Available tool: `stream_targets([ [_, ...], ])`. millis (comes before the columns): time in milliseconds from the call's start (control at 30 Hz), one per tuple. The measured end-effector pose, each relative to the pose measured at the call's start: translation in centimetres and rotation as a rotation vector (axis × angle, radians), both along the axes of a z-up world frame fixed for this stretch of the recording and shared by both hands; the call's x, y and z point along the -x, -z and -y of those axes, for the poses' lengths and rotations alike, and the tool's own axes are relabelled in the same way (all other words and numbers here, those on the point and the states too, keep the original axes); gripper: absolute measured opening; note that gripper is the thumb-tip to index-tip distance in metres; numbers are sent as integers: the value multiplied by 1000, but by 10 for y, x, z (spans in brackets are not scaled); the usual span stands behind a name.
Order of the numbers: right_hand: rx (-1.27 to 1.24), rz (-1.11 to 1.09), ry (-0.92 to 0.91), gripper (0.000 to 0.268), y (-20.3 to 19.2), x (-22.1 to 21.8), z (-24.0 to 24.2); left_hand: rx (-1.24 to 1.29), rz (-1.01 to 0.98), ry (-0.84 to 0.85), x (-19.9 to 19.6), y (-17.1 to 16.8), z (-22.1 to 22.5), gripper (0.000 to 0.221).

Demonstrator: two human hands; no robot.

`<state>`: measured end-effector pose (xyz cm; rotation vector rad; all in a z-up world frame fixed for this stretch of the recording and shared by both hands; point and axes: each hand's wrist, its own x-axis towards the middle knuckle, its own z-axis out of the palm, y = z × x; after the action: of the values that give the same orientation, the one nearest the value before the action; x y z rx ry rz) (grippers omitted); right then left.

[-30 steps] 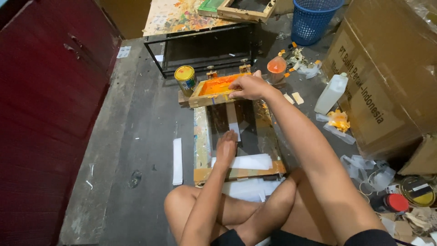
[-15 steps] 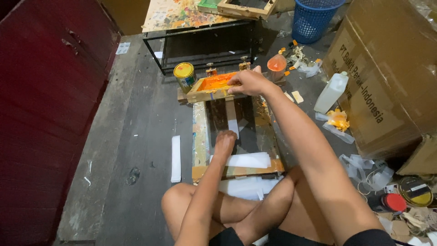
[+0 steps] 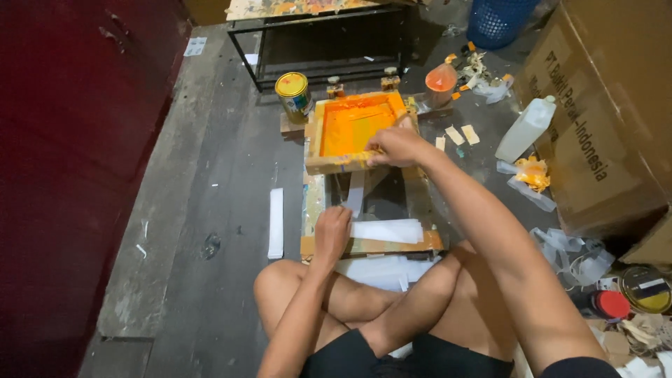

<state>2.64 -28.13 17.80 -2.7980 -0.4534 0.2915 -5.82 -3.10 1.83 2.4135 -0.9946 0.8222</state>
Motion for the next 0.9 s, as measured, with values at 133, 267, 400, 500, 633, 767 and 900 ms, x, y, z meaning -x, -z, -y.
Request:
stream_targets([
  [133, 197, -29, -34, 34, 11, 22, -15, 190, -141, -72, 58, -44, -37, 9],
  [267, 310, 124, -113, 38, 125, 11, -11, 368, -289, -158, 104, -79, -58, 12],
  [400, 194, 432, -176, 37, 177, 20, -3, 386, -286, -155, 120, -102, -67, 15],
  [500, 212, 297, -79, 36, 178, 27, -6, 445, -369, -160, 124, -112, -73, 18],
  [633, 263, 341, -33, 49, 164, 37, -14, 465, -349, -119, 126, -128, -75, 17],
  [767, -174, 676, 99, 29, 108, 94, -65, 515, -385, -225, 127, -131, -76, 16],
  [900, -568, 739, -8, 15, 74, 179, -144, 599, -339, -302, 126, -120, -67, 15],
])
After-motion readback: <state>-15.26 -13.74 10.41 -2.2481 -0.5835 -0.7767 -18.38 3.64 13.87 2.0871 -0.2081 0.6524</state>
